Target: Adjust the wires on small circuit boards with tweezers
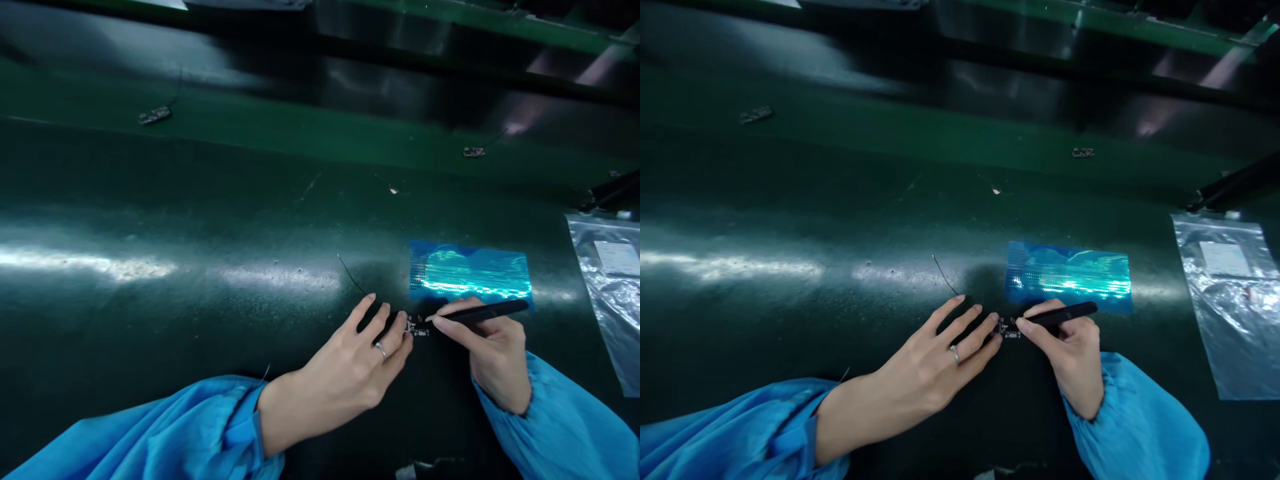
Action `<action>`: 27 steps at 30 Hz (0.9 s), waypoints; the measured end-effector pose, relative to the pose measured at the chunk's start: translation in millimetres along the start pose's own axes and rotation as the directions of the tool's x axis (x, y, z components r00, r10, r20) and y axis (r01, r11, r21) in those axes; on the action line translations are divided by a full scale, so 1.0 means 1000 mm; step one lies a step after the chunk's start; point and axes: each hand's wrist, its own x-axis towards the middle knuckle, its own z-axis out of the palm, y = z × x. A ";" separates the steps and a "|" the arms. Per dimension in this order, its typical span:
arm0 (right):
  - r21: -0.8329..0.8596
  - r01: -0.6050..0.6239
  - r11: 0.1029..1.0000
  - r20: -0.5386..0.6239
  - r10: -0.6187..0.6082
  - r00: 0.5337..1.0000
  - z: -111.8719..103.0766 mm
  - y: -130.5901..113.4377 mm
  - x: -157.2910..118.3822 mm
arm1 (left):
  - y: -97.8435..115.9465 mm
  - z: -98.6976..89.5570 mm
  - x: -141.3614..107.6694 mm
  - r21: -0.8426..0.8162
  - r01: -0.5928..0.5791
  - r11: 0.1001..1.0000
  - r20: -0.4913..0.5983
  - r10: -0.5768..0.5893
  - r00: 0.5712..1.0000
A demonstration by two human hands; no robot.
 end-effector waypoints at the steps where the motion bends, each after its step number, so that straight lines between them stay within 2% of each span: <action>1: -0.003 0.001 1.000 -0.001 -0.001 1.000 0.000 0.000 0.000 | 0.000 0.000 0.000 -0.003 -0.001 1.000 -0.003 0.001 1.000; 10: -0.017 0.006 1.000 -0.003 -0.006 1.000 0.001 0.001 0.001 | 0.001 0.001 0.000 0.024 -0.001 1.000 -0.025 0.001 1.000; 27: -0.020 -0.013 1.000 -0.010 0.013 1.000 0.003 -0.006 0.001 | 0.001 -0.002 0.001 0.054 -0.011 0.998 0.014 0.010 1.000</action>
